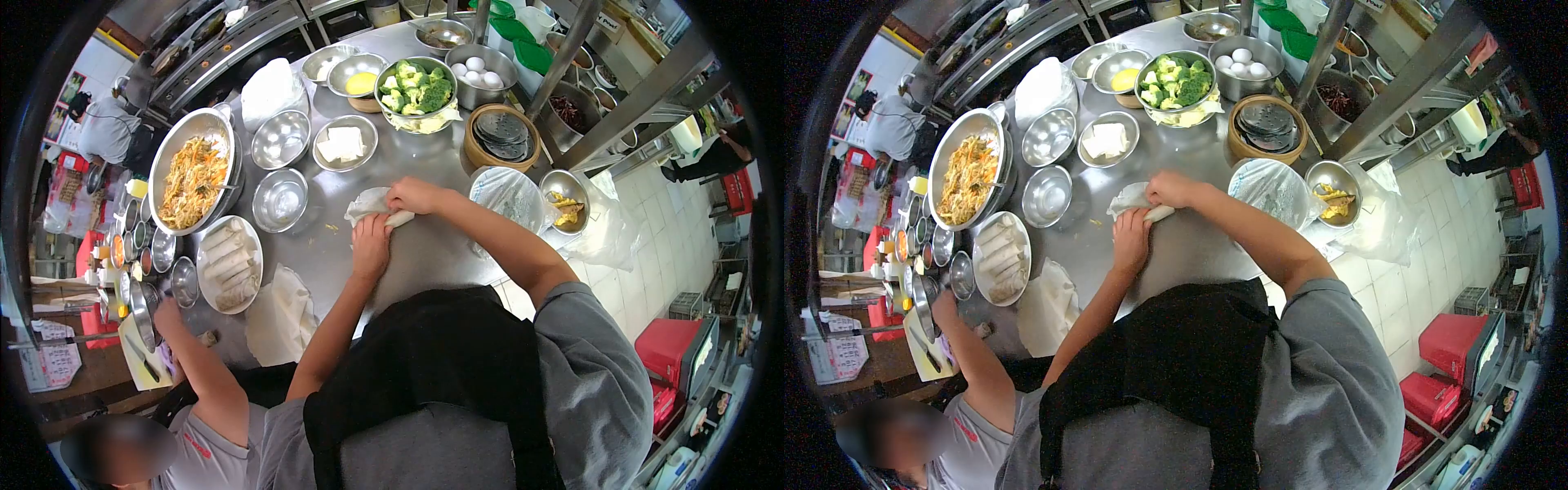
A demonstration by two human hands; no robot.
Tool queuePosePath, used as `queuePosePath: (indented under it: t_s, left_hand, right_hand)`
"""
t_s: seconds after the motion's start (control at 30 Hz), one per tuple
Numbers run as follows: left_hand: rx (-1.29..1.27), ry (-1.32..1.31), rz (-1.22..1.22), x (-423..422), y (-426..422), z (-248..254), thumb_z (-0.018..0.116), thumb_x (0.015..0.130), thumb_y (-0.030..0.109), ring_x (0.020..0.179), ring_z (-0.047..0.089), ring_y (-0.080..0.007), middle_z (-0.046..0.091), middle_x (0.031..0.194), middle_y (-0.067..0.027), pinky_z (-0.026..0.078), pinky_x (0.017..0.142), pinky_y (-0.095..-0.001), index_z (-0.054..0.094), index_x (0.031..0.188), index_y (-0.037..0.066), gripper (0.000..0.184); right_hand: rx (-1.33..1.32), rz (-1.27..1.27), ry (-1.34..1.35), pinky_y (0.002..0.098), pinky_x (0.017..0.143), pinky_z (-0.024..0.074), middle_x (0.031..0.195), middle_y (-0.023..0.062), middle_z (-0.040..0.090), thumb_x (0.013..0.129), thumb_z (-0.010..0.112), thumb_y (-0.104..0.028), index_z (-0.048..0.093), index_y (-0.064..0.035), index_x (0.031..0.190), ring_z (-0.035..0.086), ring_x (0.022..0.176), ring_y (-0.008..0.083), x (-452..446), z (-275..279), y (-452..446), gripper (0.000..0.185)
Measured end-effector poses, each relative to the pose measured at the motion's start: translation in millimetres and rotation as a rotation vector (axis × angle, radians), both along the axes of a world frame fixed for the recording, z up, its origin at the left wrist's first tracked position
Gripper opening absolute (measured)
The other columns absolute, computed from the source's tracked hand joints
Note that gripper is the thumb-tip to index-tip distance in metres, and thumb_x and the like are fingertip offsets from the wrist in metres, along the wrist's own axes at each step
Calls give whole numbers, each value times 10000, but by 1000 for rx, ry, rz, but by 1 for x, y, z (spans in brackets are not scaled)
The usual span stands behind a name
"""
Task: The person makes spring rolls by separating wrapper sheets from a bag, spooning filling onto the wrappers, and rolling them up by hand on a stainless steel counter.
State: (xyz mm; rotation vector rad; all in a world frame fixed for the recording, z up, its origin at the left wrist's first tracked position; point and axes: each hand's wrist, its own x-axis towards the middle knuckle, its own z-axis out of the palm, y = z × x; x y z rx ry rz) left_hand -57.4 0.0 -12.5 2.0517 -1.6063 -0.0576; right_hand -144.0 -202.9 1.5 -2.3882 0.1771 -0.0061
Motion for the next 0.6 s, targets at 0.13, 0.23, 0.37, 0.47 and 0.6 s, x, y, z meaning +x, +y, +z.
queuePosePath:
  t_s: [0.13,0.23,0.37,0.47,0.6]
  left_hand:
    - [-22,-8,16,3,-3,-1,582,966,212,1138,522,-325,555,1194,-120,409,973,-452,595,1241,74,308]
    - [-15,1,12,5,-5,-3,565,976,217,1105,530,-328,554,1173,-125,420,941,-452,612,1212,70,282]
    - [-15,39,-41,12,-8,1,546,987,220,1069,537,-336,556,1141,-138,426,918,-458,627,1169,65,253]
    - [-7,111,-72,16,-10,6,531,994,209,1042,537,-345,558,1113,-151,424,913,-462,624,1147,57,234]
    - [6,210,-65,20,-10,7,462,1026,183,1063,526,-351,563,1133,-164,407,930,-469,614,1128,37,234]
  right_hand:
    - [-16,-38,-27,455,787,501,913,172,670,880,688,-249,677,-62,1018,639,872,396,-26,32,24,233]
    - [-52,-82,-96,451,846,499,1012,162,660,904,669,-293,665,-63,1074,628,961,385,-41,23,39,285]
    - [-25,-171,-166,462,902,483,1108,136,640,924,644,-281,664,-64,1113,602,1055,379,-45,5,46,288]
    - [-4,-213,-223,444,923,485,1077,116,653,928,632,-299,676,-108,1143,601,1048,373,-45,1,48,291]
    - [-113,-208,-199,438,977,447,1105,80,633,932,629,-317,684,-120,1149,543,1101,329,-44,-6,46,299]
